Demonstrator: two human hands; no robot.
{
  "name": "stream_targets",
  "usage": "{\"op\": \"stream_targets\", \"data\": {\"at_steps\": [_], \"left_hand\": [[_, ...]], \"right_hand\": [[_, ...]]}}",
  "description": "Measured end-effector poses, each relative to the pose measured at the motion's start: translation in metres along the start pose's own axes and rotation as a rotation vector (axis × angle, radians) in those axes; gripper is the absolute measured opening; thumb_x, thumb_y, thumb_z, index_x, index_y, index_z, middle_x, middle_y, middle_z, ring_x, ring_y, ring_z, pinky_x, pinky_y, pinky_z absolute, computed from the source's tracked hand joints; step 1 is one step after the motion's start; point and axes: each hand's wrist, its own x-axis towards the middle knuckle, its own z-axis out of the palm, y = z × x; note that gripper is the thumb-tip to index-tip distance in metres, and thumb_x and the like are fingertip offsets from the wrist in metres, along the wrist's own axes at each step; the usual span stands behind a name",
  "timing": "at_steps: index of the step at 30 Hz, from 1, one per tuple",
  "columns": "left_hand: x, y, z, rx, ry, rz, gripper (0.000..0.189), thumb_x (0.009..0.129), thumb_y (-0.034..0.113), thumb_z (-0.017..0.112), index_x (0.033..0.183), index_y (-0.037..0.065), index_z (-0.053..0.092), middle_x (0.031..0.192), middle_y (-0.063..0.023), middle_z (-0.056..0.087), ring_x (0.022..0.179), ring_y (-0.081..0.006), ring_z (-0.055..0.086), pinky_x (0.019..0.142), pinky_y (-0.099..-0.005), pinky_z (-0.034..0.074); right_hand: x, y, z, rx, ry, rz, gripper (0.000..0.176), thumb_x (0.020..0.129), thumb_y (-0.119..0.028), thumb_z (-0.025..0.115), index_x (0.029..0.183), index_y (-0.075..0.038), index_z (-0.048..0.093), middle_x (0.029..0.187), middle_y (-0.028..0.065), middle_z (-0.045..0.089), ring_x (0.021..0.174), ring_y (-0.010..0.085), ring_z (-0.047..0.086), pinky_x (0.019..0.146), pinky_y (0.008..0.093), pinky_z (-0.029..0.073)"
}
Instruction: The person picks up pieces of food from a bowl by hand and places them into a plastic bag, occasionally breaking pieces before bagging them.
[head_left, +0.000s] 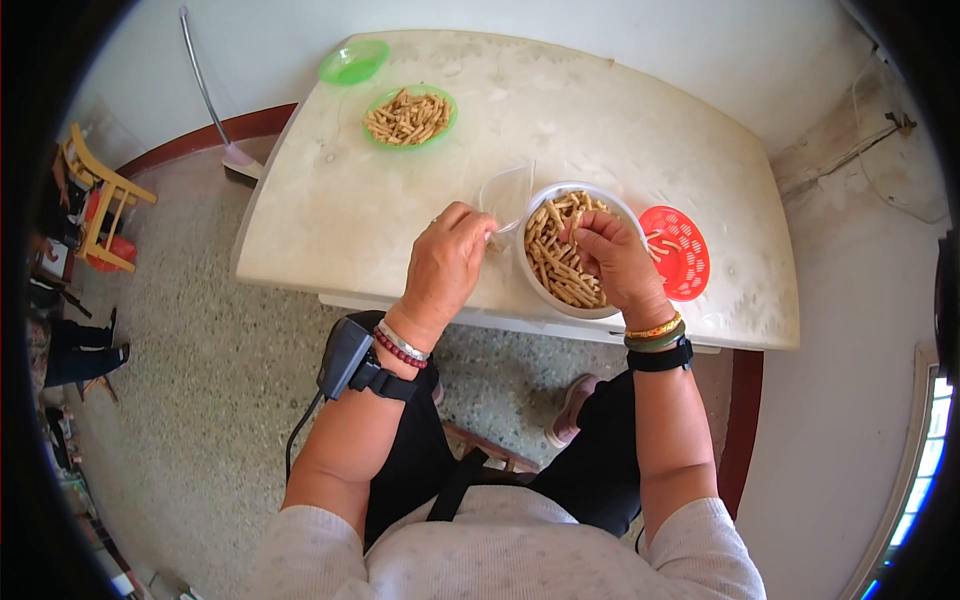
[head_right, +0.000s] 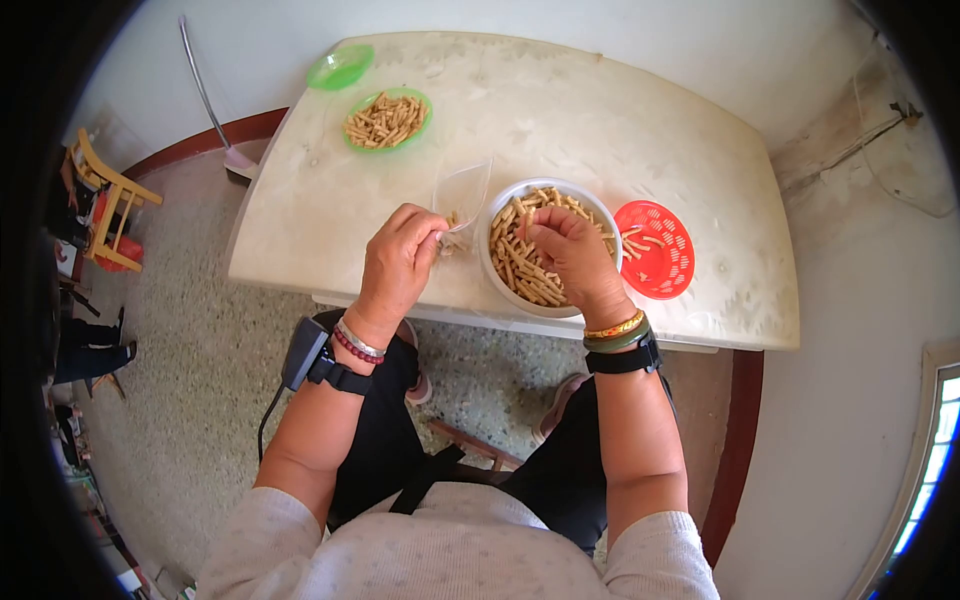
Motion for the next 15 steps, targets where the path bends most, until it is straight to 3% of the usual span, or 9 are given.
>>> {"op": "stream_targets", "data": {"at_steps": [1, 4, 9, 11, 15], "left_hand": [[0.0, 0.0, 0.0, -0.006, -0.005, -0.005, 0.009, 0.085, 0.0, 0.061, 0.092, 0.006, 0.061, 0.087, -0.0104, 0.059, 0.08, -0.0324, 0.061, 0.068, -0.0407, 0.051], [-0.001, 0.0, 0.002, -0.002, 0.002, 0.011, 0.011, 0.084, -0.001, 0.062, 0.092, 0.006, 0.062, 0.087, -0.0099, 0.059, 0.079, -0.0319, 0.062, 0.068, -0.0404, 0.051], [-0.001, 0.002, 0.004, -0.006, 0.011, 0.028, 0.014, 0.083, -0.004, 0.062, 0.092, 0.005, 0.063, 0.085, -0.0105, 0.059, 0.076, -0.0308, 0.062, 0.065, -0.0374, 0.05], [-0.001, 0.004, 0.004, -0.023, 0.003, 0.028, 0.013, 0.083, -0.004, 0.062, 0.092, 0.005, 0.064, 0.086, -0.0105, 0.06, 0.077, -0.0313, 0.063, 0.066, -0.0376, 0.05], [-0.001, 0.002, 0.002, -0.005, 0.013, 0.022, 0.012, 0.083, -0.003, 0.062, 0.092, 0.005, 0.063, 0.086, -0.0106, 0.06, 0.077, -0.0311, 0.062, 0.066, -0.0371, 0.05]], "right_hand": [[-0.002, -0.007, 0.003, 0.226, -0.085, 0.111, 0.01, 0.096, -0.013, 0.058, 0.101, -0.006, 0.063, 0.081, -0.001, 0.062, 0.065, 0.0042, 0.05, 0.057, 0.0179, 0.04], [-0.004, -0.012, 0.02, 0.384, -0.073, 0.095, 0.011, 0.097, -0.014, 0.056, 0.101, -0.007, 0.062, 0.076, -0.0023, 0.061, 0.059, 0.0021, 0.045, 0.053, 0.0168, 0.036], [0.006, -0.023, 0.052, 0.175, -0.055, -0.027, 0.016, 0.098, -0.018, 0.055, 0.105, -0.005, 0.062, 0.069, -0.001, 0.059, 0.055, 0.0032, 0.046, 0.05, 0.0173, 0.036], [0.012, -0.024, 0.058, -0.044, 0.002, -0.068, 0.019, 0.099, -0.019, 0.055, 0.108, -0.004, 0.062, 0.071, -0.0002, 0.06, 0.056, 0.0036, 0.048, 0.05, 0.0173, 0.038], [0.015, -0.024, 0.042, 0.225, 0.056, -0.135, 0.022, 0.098, -0.018, 0.056, 0.11, -0.001, 0.062, 0.072, 0.0006, 0.062, 0.058, 0.0042, 0.05, 0.051, 0.0183, 0.039]]}}
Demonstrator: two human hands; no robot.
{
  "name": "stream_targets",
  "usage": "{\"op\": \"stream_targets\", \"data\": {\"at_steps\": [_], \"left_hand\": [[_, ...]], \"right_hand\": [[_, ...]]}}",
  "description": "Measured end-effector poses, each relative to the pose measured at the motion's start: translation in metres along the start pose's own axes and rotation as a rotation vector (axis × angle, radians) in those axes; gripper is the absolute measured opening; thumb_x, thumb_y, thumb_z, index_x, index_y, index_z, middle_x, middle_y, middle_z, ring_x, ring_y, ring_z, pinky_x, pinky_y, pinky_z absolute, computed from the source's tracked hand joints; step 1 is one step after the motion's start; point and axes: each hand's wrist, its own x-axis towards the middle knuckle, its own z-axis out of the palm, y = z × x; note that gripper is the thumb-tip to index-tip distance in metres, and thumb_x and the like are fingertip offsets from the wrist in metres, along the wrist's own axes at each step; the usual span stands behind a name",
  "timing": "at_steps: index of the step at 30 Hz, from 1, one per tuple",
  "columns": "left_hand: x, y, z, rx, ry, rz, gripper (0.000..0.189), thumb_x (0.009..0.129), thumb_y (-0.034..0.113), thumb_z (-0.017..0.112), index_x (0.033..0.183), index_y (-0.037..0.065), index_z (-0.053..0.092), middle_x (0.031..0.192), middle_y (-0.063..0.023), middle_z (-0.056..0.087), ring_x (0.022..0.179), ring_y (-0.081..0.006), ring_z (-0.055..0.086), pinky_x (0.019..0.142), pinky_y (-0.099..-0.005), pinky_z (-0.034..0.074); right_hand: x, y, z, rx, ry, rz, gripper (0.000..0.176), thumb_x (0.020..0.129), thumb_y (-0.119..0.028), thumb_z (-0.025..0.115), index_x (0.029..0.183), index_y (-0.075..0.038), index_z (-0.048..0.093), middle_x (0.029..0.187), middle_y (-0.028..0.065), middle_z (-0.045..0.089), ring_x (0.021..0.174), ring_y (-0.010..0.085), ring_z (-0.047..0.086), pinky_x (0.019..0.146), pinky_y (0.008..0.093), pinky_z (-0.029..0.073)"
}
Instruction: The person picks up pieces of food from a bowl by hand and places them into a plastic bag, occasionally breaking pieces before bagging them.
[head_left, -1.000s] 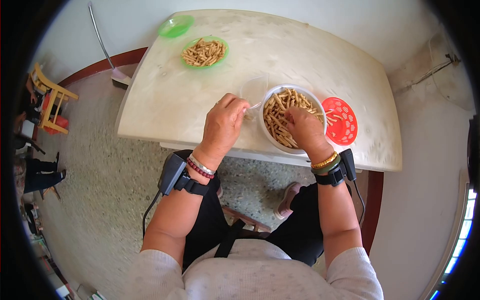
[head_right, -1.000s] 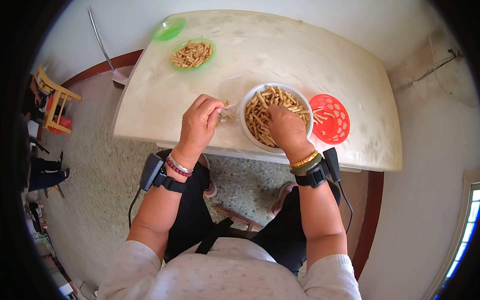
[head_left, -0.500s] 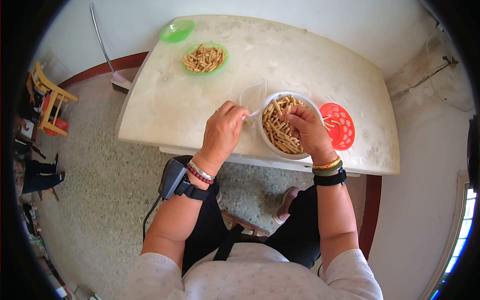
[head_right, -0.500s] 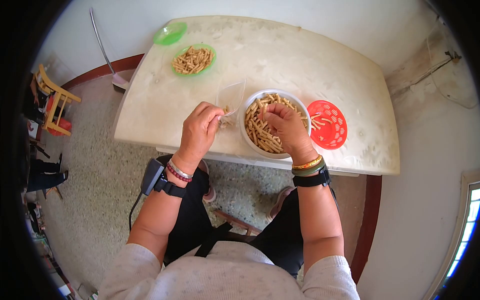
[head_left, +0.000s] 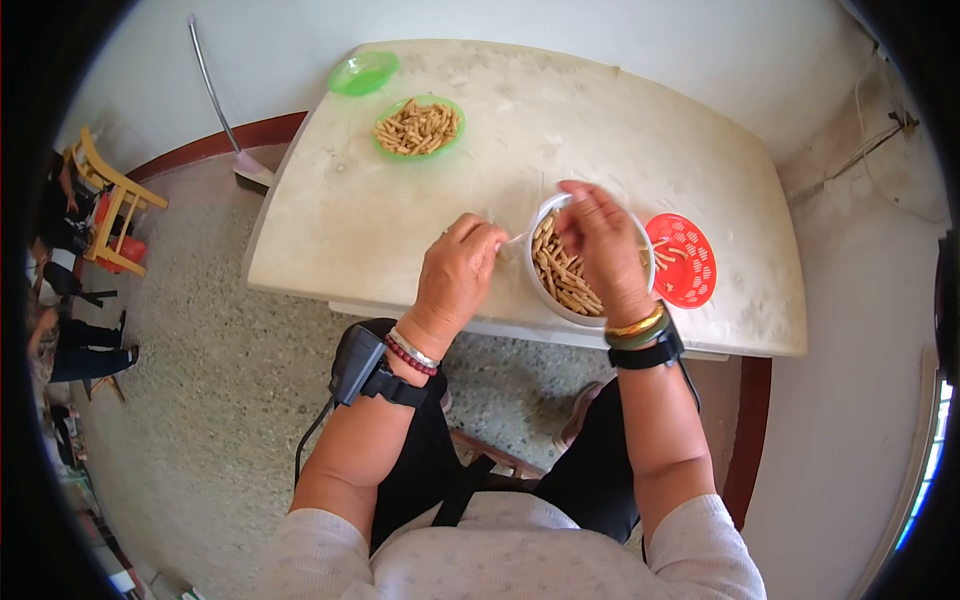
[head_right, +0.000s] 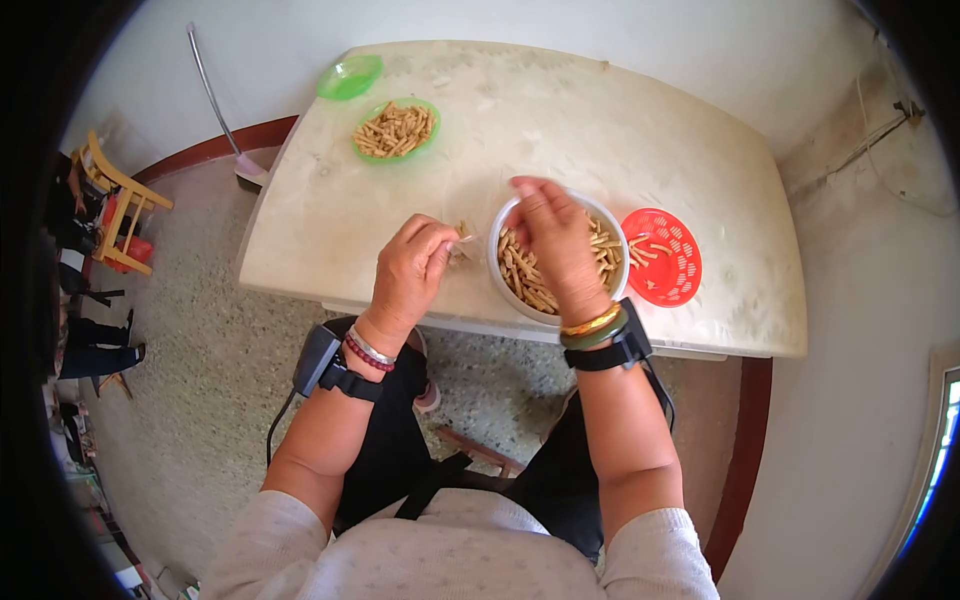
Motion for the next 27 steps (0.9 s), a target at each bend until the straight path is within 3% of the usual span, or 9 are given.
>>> {"op": "stream_targets", "data": {"at_steps": [2, 4, 6, 9, 16, 20, 23, 25, 27], "left_hand": [[0.001, 0.0, -0.001, 0.004, 0.042, -0.006, 0.011, 0.084, -0.001, 0.062, 0.092, 0.006, 0.062, 0.088, -0.0102, 0.06, 0.079, -0.0322, 0.062, 0.067, -0.0394, 0.051], [0.0, -0.003, 0.0, -0.004, 0.059, -0.009, 0.009, 0.085, 0.0, 0.062, 0.092, 0.006, 0.062, 0.087, -0.0101, 0.06, 0.078, -0.0317, 0.062, 0.067, -0.039, 0.051], [0.001, -0.001, -0.001, -0.008, 0.044, -0.028, 0.008, 0.086, 0.001, 0.062, 0.092, 0.006, 0.062, 0.087, -0.0099, 0.06, 0.078, -0.0313, 0.062, 0.067, -0.0389, 0.051], [0.002, -0.001, 0.0, 0.007, 0.036, -0.009, 0.008, 0.086, 0.001, 0.061, 0.092, 0.005, 0.062, 0.087, -0.0098, 0.06, 0.078, -0.031, 0.062, 0.067, -0.0388, 0.051], [0.0, -0.002, -0.002, 0.004, 0.042, -0.006, 0.008, 0.086, 0.0, 0.061, 0.092, 0.005, 0.062, 0.087, -0.01, 0.06, 0.078, -0.0312, 0.062, 0.067, -0.0389, 0.051], [0.001, -0.002, -0.002, -0.008, 0.031, -0.027, 0.009, 0.085, 0.0, 0.061, 0.092, 0.005, 0.062, 0.088, -0.0102, 0.06, 0.079, -0.0316, 0.061, 0.067, -0.0392, 0.051], [0.001, -0.002, -0.002, -0.024, 0.036, -0.017, 0.009, 0.085, 0.0, 0.061, 0.093, 0.005, 0.062, 0.088, -0.0104, 0.06, 0.078, -0.0318, 0.061, 0.067, -0.0394, 0.051], [0.0, 0.0, -0.001, -0.035, 0.041, -0.001, 0.009, 0.085, 0.0, 0.061, 0.093, 0.005, 0.062, 0.087, -0.0106, 0.059, 0.078, -0.0318, 0.061, 0.067, -0.0394, 0.051], [0.001, 0.001, 0.0, -0.037, -0.002, -0.03, 0.009, 0.085, 0.0, 0.061, 0.092, 0.005, 0.062, 0.087, -0.0105, 0.059, 0.077, -0.0317, 0.061, 0.067, -0.0396, 0.05]], "right_hand": [[0.004, -0.01, -0.032, -0.065, 0.166, -0.049, 0.022, 0.097, -0.016, 0.057, 0.111, 0.001, 0.061, 0.074, 0.0014, 0.063, 0.06, 0.0054, 0.053, 0.053, 0.0195, 0.043], [0.01, -0.008, -0.056, -0.397, 0.292, -0.13, 0.019, 0.095, -0.014, 0.06, 0.107, 0.0, 0.063, 0.074, 0.0009, 0.063, 0.064, 0.0049, 0.056, 0.057, 0.0202, 0.045], [0.012, 0.007, -0.071, -0.654, 0.294, -0.133, 0.013, 0.09, -0.011, 0.064, 0.1, -0.003, 0.067, 0.076, 0.0047, 0.065, 0.068, 0.012, 0.061, 0.062, 0.0258, 0.05], [-0.001, 0.017, -0.056, -1.056, 0.131, -0.329, 0.01, 0.081, -0.01, 0.066, 0.091, -0.008, 0.069, 0.089, 0.0142, 0.067, 0.08, 0.0341, 0.065, 0.072, 0.0414, 0.052], [-0.002, 0.029, -0.046, -1.445, 0.097, -0.241, 0.008, 0.083, -0.012, 0.064, 0.088, -0.009, 0.068, 0.092, 0.0143, 0.064, 0.091, 0.0336, 0.063, 0.08, 0.044, 0.052], [0.004, 0.033, -0.05, -1.444, 0.084, -0.213, 0.014, 0.08, -0.011, 0.067, 0.093, -0.01, 0.07, 0.092, 0.0155, 0.066, 0.089, 0.0352, 0.064, 0.08, 0.0434, 0.052], [0.001, 0.03, -0.051, -1.065, 0.031, -0.208, 0.016, 0.083, -0.01, 0.068, 0.099, -0.008, 0.071, 0.093, 0.0121, 0.069, 0.083, 0.0283, 0.066, 0.077, 0.0373, 0.052], [-0.002, 0.024, -0.049, -0.297, 0.018, 0.06, 0.018, 0.091, -0.007, 0.062, 0.107, -0.003, 0.069, 0.092, 0.0069, 0.069, 0.074, 0.0136, 0.06, 0.072, 0.0256, 0.049], [-0.007, 0.01, -0.046, -0.152, -0.019, 0.115, 0.016, 0.093, -0.006, 0.061, 0.107, -0.002, 0.068, 0.094, 0.0058, 0.069, 0.076, 0.0103, 0.059, 0.07, 0.0236, 0.048]]}}
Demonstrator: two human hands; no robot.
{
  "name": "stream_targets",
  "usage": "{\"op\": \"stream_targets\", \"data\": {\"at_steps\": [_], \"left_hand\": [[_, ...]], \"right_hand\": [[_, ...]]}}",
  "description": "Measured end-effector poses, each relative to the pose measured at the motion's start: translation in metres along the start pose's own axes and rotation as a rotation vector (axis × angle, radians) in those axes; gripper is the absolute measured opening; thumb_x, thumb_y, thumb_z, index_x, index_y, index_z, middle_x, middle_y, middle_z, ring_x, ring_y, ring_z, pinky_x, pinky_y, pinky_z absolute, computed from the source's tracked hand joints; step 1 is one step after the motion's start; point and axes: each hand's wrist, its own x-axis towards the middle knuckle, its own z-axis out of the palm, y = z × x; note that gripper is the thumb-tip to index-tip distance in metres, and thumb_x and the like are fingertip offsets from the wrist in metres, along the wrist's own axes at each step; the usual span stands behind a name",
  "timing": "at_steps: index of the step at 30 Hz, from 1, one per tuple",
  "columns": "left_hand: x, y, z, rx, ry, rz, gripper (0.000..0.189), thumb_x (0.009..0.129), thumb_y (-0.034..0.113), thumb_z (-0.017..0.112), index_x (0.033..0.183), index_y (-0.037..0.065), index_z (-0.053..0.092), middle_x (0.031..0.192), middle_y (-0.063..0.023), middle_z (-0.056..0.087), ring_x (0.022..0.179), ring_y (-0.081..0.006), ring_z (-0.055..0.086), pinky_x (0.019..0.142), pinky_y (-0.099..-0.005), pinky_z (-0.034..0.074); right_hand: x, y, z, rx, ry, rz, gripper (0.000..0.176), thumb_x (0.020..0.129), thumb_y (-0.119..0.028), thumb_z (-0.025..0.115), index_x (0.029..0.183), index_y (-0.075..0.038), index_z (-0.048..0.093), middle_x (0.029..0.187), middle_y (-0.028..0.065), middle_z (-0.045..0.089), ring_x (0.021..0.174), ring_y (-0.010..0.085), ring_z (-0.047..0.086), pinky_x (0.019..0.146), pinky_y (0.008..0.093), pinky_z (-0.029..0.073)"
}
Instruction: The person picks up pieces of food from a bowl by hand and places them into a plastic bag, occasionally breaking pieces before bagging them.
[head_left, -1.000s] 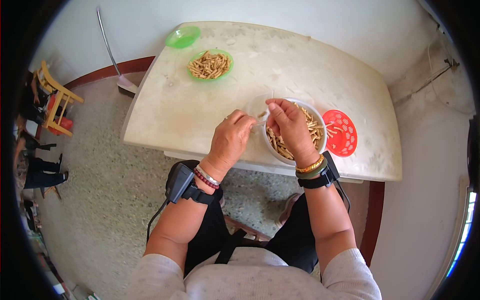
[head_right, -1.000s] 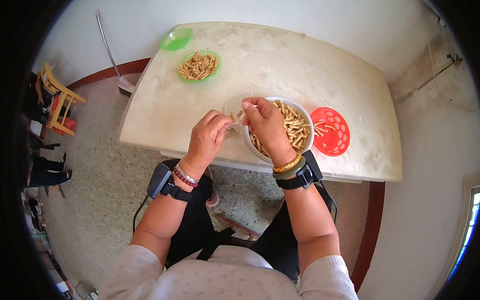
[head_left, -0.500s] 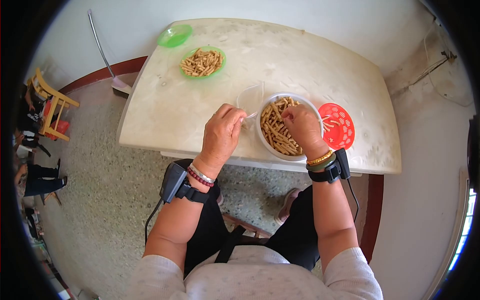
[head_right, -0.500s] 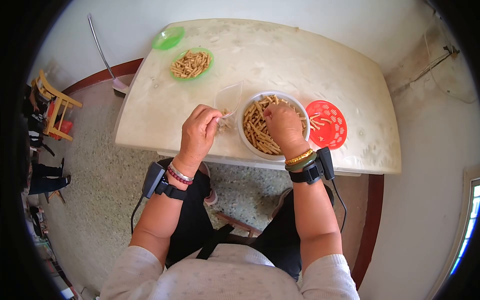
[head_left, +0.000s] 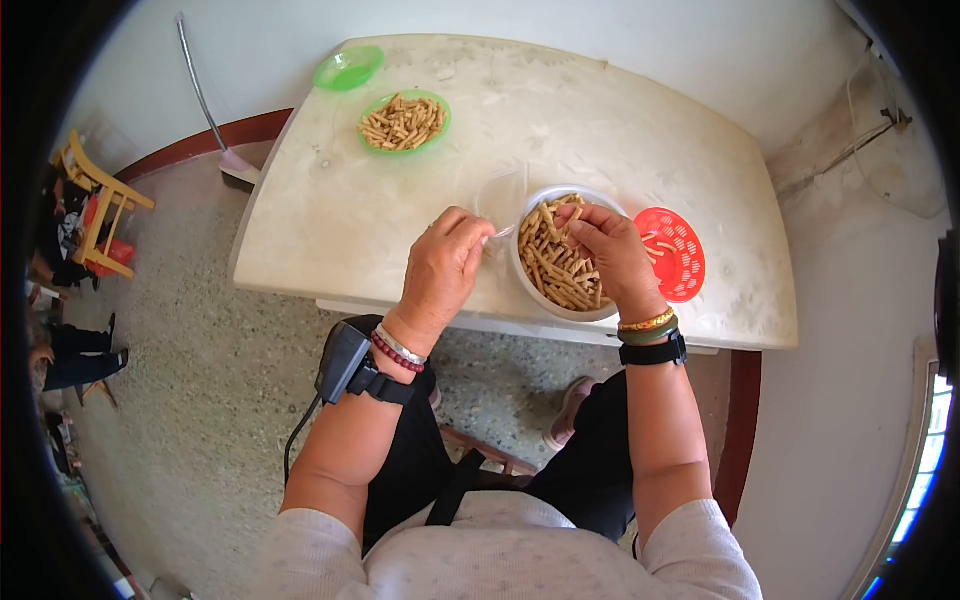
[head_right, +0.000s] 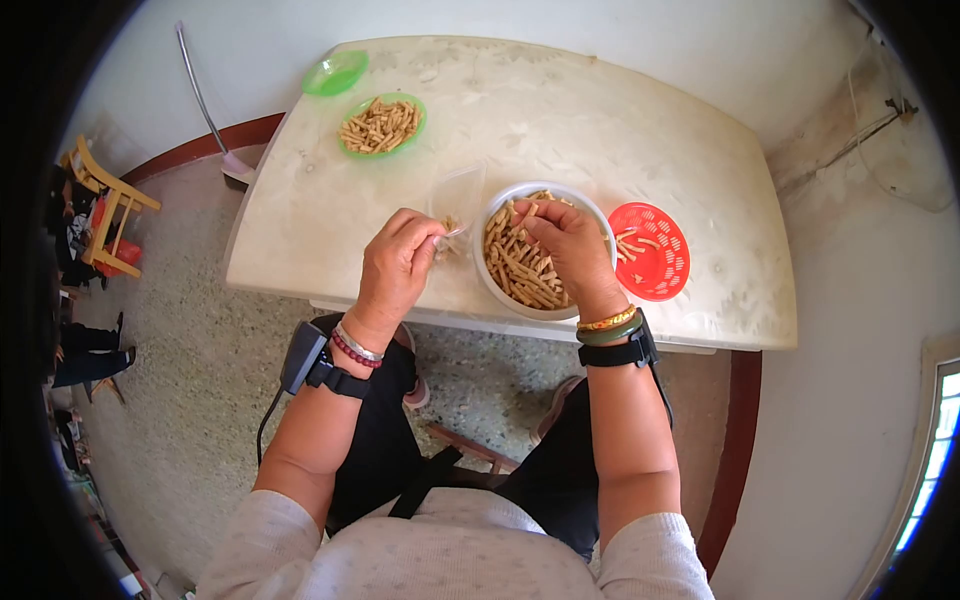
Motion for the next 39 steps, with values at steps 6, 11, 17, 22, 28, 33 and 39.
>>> {"op": "stream_targets", "data": {"at_steps": [6, 11, 17, 22, 28, 33, 39], "left_hand": [[-0.001, 0.0, 0.003, 0.016, 0.007, 0.03, 0.012, 0.084, -0.004, 0.062, 0.092, 0.005, 0.064, 0.085, -0.0099, 0.06, 0.073, -0.0284, 0.062, 0.063, -0.0351, 0.05], [-0.001, 0.002, 0.004, -0.001, 0.0, 0.025, 0.011, 0.084, -0.003, 0.062, 0.092, 0.005, 0.064, 0.086, -0.0102, 0.06, 0.073, -0.0288, 0.062, 0.064, -0.0351, 0.049], [0.001, -0.002, 0.003, 0.006, 0.069, 0.006, 0.01, 0.084, -0.003, 0.062, 0.09, 0.004, 0.064, 0.086, -0.01, 0.061, 0.073, -0.0275, 0.062, 0.064, -0.0343, 0.049], [0.002, -0.002, 0.003, -0.011, 0.093, -0.025, 0.01, 0.083, -0.004, 0.063, 0.09, 0.004, 0.063, 0.085, -0.0092, 0.062, 0.073, -0.026, 0.062, 0.063, -0.0332, 0.049], [0.002, -0.001, 0.004, 0.002, 0.092, 0.006, 0.01, 0.083, -0.004, 0.063, 0.09, 0.004, 0.063, 0.085, -0.009, 0.062, 0.072, -0.0255, 0.061, 0.063, -0.0325, 0.048], [0.001, -0.001, 0.001, 0.011, 0.062, -0.014, 0.01, 0.085, -0.003, 0.062, 0.092, 0.004, 0.062, 0.086, -0.0098, 0.06, 0.074, -0.0288, 0.062, 0.064, -0.0358, 0.05], [0.001, -0.005, 0.001, -0.017, 0.074, -0.026, 0.009, 0.085, -0.002, 0.062, 0.091, 0.004, 0.063, 0.086, -0.0097, 0.061, 0.072, -0.0275, 0.062, 0.063, -0.0351, 0.05]], "right_hand": [[-0.004, -0.005, 0.016, 0.349, -0.105, -0.112, 0.016, 0.093, -0.002, 0.059, 0.108, -0.005, 0.061, 0.097, 0.0054, 0.07, 0.079, 0.008, 0.06, 0.069, 0.0211, 0.046], [0.001, -0.012, 0.046, 0.236, -0.099, -0.272, 0.02, 0.093, 0.0, 0.056, 0.112, -0.004, 0.059, 0.105, 0.0061, 0.068, 0.084, 0.0098, 0.063, 0.072, 0.0222, 0.048], [0.005, -0.016, 0.022, 0.072, 0.053, -0.207, 0.025, 0.093, 0.001, 0.052, 0.118, 0.0, 0.058, 0.11, 0.0065, 0.066, 0.086, 0.0103, 0.064, 0.071, 0.0216, 0.049], [0.0, 0.006, -0.007, -0.845, 0.068, -0.249, 0.011, 0.083, -0.015, 0.067, 0.09, -0.008, 0.071, 0.088, 0.0137, 0.069, 0.081, 0.028, 0.066, 0.072, 0.0374, 0.053], [-0.014, 0.014, 0.025, -1.28, 0.006, -0.197, 0.017, 0.082, -0.024, 0.067, 0.088, -0.009, 0.07, 0.091, 0.0129, 0.067, 0.088, 0.031, 0.066, 0.077, 0.0427, 0.054], [-0.008, 0.021, 0.034, -1.459, 0.035, -0.193, 0.018, 0.082, -0.024, 0.066, 0.087, -0.007, 0.07, 0.092, 0.0135, 0.067, 0.09, 0.0315, 0.067, 0.078, 0.042, 0.055], [-0.003, 0.025, -0.002, -0.697, 0.016, -0.096, 0.021, 0.085, -0.022, 0.067, 0.087, -0.001, 0.07, 0.082, 0.0133, 0.069, 0.077, 0.025, 0.066, 0.069, 0.0359, 0.052]]}}
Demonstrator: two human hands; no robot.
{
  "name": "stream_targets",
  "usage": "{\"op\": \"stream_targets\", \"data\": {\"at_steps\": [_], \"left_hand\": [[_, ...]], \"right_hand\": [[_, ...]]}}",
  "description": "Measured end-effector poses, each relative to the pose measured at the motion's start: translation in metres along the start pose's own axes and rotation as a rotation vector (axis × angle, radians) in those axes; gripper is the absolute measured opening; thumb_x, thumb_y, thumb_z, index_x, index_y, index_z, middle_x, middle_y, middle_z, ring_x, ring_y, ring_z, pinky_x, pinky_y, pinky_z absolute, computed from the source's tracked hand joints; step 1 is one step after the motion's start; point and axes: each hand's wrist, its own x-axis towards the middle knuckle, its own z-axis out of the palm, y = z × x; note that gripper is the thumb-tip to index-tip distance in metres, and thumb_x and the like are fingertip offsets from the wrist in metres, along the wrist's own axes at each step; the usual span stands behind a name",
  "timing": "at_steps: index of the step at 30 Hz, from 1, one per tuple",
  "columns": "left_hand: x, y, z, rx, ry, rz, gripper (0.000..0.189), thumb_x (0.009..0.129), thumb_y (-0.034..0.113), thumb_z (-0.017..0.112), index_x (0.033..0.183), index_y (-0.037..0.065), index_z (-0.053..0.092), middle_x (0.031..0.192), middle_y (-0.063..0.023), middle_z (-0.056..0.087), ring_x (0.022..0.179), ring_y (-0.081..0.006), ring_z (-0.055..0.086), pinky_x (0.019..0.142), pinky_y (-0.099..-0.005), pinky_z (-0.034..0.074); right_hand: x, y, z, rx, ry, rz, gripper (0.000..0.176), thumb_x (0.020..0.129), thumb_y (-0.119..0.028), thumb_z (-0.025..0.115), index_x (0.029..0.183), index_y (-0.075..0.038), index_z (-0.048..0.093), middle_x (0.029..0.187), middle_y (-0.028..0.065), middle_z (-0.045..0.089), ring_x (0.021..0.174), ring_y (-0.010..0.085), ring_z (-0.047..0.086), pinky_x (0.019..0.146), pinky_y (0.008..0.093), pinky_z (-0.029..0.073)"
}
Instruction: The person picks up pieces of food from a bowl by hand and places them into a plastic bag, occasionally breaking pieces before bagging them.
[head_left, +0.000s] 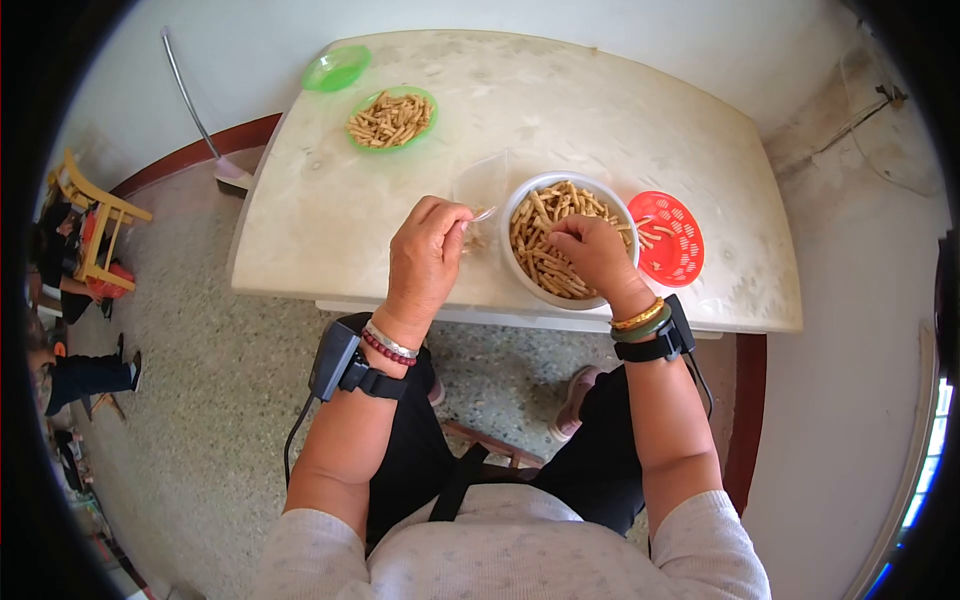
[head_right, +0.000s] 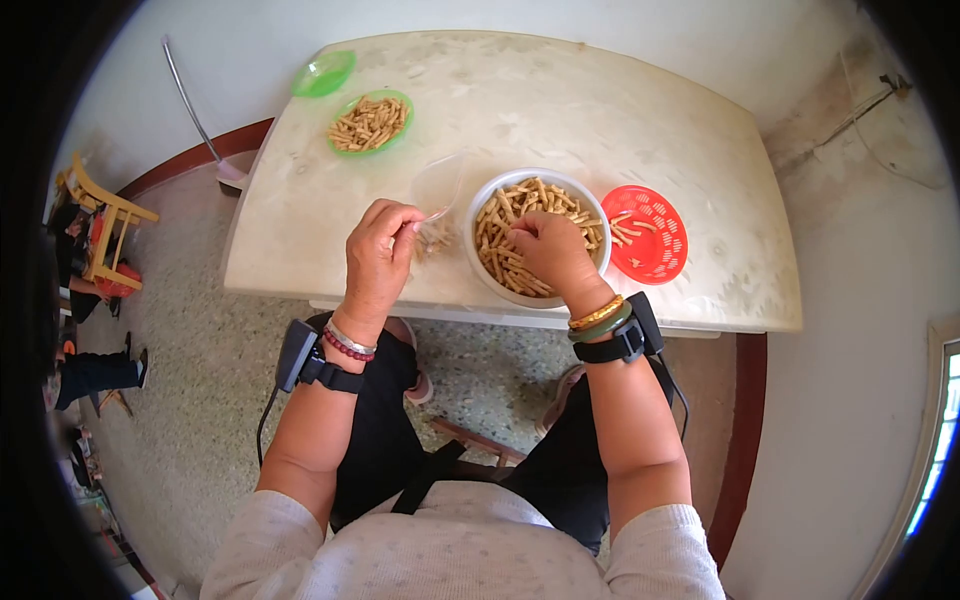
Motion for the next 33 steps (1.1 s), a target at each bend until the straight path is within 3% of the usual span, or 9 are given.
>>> {"op": "stream_targets", "data": {"at_steps": [1, 5, 13, 15, 21, 28, 30, 32, 33], "left_hand": [[0.0, 0.0, 0.0, -0.006, -0.002, 0.004, 0.009, 0.085, -0.002, 0.062, 0.091, 0.004, 0.063, 0.086, -0.0097, 0.061, 0.072, -0.0275, 0.062, 0.063, -0.0351, 0.05], [0.001, 0.002, 0.0, 0.021, -0.003, 0.019, 0.01, 0.085, -0.003, 0.062, 0.091, 0.004, 0.063, 0.086, -0.0095, 0.061, 0.072, -0.0269, 0.062, 0.063, -0.0345, 0.05], [0.0, 0.002, 0.001, 0.01, -0.008, 0.03, 0.011, 0.084, -0.004, 0.061, 0.092, 0.004, 0.063, 0.086, -0.0093, 0.061, 0.07, -0.0257, 0.062, 0.061, -0.0337, 0.05], [0.0, 0.004, 0.002, 0.002, -0.01, -0.012, 0.01, 0.084, -0.005, 0.063, 0.09, 0.002, 0.063, 0.084, -0.0091, 0.061, 0.072, -0.0211, 0.061, 0.064, -0.0294, 0.049], [0.0, 0.004, 0.003, 0.021, -0.036, 0.06, 0.01, 0.085, -0.003, 0.062, 0.092, 0.004, 0.063, 0.086, -0.0095, 0.06, 0.071, -0.0266, 0.062, 0.062, -0.0348, 0.05], [-0.002, 0.007, 0.005, 0.032, -0.065, 0.064, 0.009, 0.085, -0.001, 0.062, 0.092, 0.005, 0.063, 0.086, -0.0103, 0.06, 0.074, -0.0296, 0.062, 0.065, -0.037, 0.05], [-0.002, 0.007, 0.006, 0.037, -0.066, 0.075, 0.01, 0.085, -0.002, 0.062, 0.092, 0.005, 0.063, 0.086, -0.0104, 0.06, 0.074, -0.0298, 0.062, 0.064, -0.0372, 0.05], [-0.002, 0.007, 0.006, 0.044, -0.075, 0.085, 0.01, 0.085, -0.002, 0.062, 0.092, 0.005, 0.063, 0.087, -0.0104, 0.06, 0.074, -0.0299, 0.062, 0.064, -0.0373, 0.05], [-0.002, 0.007, 0.006, 0.031, -0.07, 0.059, 0.01, 0.085, -0.002, 0.062, 0.092, 0.005, 0.063, 0.086, -0.0104, 0.06, 0.073, -0.0297, 0.062, 0.064, -0.037, 0.05]], "right_hand": [[-0.003, 0.001, -0.005, 0.144, -0.078, 0.073, 0.016, 0.093, -0.016, 0.06, 0.093, -0.002, 0.068, 0.08, -0.0023, 0.064, 0.071, 0.0067, 0.055, 0.067, 0.0227, 0.046], [-0.014, -0.018, -0.021, 0.563, -0.227, 0.217, 0.017, 0.098, -0.016, 0.054, 0.102, -0.007, 0.067, 0.08, -0.0051, 0.064, 0.063, -0.0006, 0.044, 0.057, 0.0158, 0.036], [-0.021, -0.012, -0.025, 0.715, -0.161, 0.181, 0.008, 0.095, -0.016, 0.063, 0.097, -0.009, 0.065, 0.078, -0.0071, 0.06, 0.061, -0.0004, 0.043, 0.055, 0.0158, 0.034], [-0.023, -0.012, -0.027, 0.692, -0.12, 0.167, 0.007, 0.094, -0.016, 0.065, 0.096, -0.009, 0.064, 0.077, -0.0078, 0.058, 0.061, -0.0003, 0.043, 0.055, 0.0158, 0.034], [-0.025, -0.019, -0.026, 0.724, -0.039, 0.151, 0.008, 0.092, -0.012, 0.067, 0.098, -0.007, 0.065, 0.079, -0.0071, 0.057, 0.062, 0.0015, 0.044, 0.056, 0.017, 0.036], [-0.001, -0.039, 0.002, 0.538, 0.262, -0.174, 0.019, 0.09, -0.005, 0.066, 0.108, 0.001, 0.065, 0.086, -0.0027, 0.062, 0.074, 0.0078, 0.054, 0.068, 0.0229, 0.047], [0.007, -0.051, 0.007, 0.14, 0.322, -0.348, 0.018, 0.089, -0.006, 0.069, 0.105, 0.001, 0.068, 0.086, -0.0001, 0.065, 0.077, 0.0062, 0.058, 0.065, 0.0229, 0.048], [0.012, -0.055, 0.012, 0.138, 0.296, -0.317, 0.023, 0.088, -0.007, 0.07, 0.109, 0.001, 0.066, 0.084, -0.0002, 0.063, 0.074, 0.0068, 0.056, 0.065, 0.0225, 0.047], [0.015, -0.053, 0.014, 0.39, 0.253, -0.257, 0.025, 0.088, -0.007, 0.07, 0.111, 0.001, 0.066, 0.083, -0.0007, 0.062, 0.073, 0.0069, 0.055, 0.065, 0.0224, 0.047]]}}
